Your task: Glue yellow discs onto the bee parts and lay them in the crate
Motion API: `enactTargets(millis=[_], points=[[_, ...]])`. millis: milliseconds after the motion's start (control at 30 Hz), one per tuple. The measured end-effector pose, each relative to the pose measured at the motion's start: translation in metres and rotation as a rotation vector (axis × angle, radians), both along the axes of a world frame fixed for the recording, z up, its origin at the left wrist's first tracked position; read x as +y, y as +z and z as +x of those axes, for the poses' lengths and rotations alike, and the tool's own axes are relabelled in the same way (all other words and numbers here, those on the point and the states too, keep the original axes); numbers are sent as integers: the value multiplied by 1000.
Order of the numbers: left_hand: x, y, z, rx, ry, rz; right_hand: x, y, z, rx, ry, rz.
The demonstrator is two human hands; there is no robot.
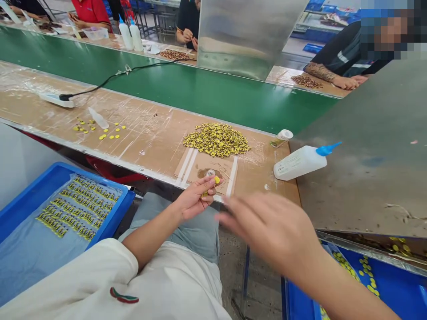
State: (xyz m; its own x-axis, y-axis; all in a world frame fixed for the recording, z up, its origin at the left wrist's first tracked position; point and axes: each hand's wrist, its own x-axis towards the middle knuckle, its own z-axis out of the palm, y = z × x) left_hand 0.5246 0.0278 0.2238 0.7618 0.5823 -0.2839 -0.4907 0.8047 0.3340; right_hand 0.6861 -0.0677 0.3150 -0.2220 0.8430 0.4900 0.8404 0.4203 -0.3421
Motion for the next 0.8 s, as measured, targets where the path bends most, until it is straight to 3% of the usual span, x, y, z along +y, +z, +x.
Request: enactTargets(millis=[133, 267, 400, 533, 700, 800], points=[[2, -2, -6, 9, -7, 42, 46, -19, -3, 85, -37, -89], [8, -7, -12, 41, 38, 99, 67, -41, -4, 279, 35, -139], [14, -11, -17, 76, 40, 147, 73, -38, -6, 276, 88, -132], [18, -6, -21, 23, -17, 118, 71, -27, -2, 245, 215, -87], [22, 2, -24, -61, -62, -23, 63, -34, 3, 141, 247, 170], [23, 3, -25, -108, -109, -68, 62, -39, 3, 98, 236, 225]])
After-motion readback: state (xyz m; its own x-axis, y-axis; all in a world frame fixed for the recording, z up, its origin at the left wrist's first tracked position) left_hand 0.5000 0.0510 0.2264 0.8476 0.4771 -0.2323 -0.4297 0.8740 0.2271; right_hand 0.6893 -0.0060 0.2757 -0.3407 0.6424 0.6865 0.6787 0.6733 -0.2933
